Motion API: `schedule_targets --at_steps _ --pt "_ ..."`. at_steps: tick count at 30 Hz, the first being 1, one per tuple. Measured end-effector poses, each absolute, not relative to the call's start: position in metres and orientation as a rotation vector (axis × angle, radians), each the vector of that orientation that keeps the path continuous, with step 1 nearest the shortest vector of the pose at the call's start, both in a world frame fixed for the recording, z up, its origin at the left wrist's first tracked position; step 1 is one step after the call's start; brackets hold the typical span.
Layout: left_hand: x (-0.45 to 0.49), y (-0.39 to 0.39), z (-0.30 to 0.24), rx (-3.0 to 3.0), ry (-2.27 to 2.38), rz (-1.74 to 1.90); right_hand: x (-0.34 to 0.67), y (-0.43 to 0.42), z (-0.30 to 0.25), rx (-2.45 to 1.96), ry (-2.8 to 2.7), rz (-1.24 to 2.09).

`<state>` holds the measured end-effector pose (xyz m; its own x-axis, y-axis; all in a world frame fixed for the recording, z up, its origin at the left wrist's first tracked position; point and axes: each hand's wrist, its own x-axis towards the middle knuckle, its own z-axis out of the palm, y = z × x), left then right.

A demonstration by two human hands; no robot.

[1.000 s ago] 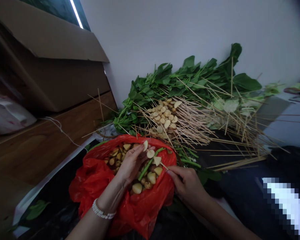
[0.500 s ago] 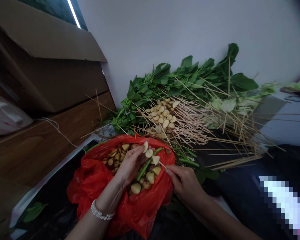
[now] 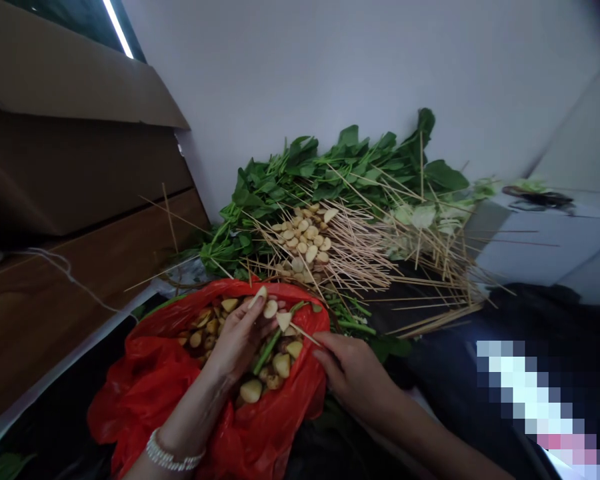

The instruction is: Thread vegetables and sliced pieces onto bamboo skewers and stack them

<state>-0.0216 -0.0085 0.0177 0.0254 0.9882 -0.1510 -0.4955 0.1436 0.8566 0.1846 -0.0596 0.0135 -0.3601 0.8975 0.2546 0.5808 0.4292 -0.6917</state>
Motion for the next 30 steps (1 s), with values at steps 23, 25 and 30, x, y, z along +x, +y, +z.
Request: schedule_targets --at_steps 23,25,30 --pt "-0.024 -0.009 0.009 0.894 0.851 1.232 0.25 0.083 0.045 -1.38 -1.766 0.015" --pt "-0.025 -0.009 0.009 0.897 0.851 1.233 0.245 0.096 0.043 -1.389 -1.797 -0.009" --pt "-0.026 -0.009 0.007 0.917 0.842 1.234 0.237 0.111 0.036 -1.387 -1.91 -0.058"
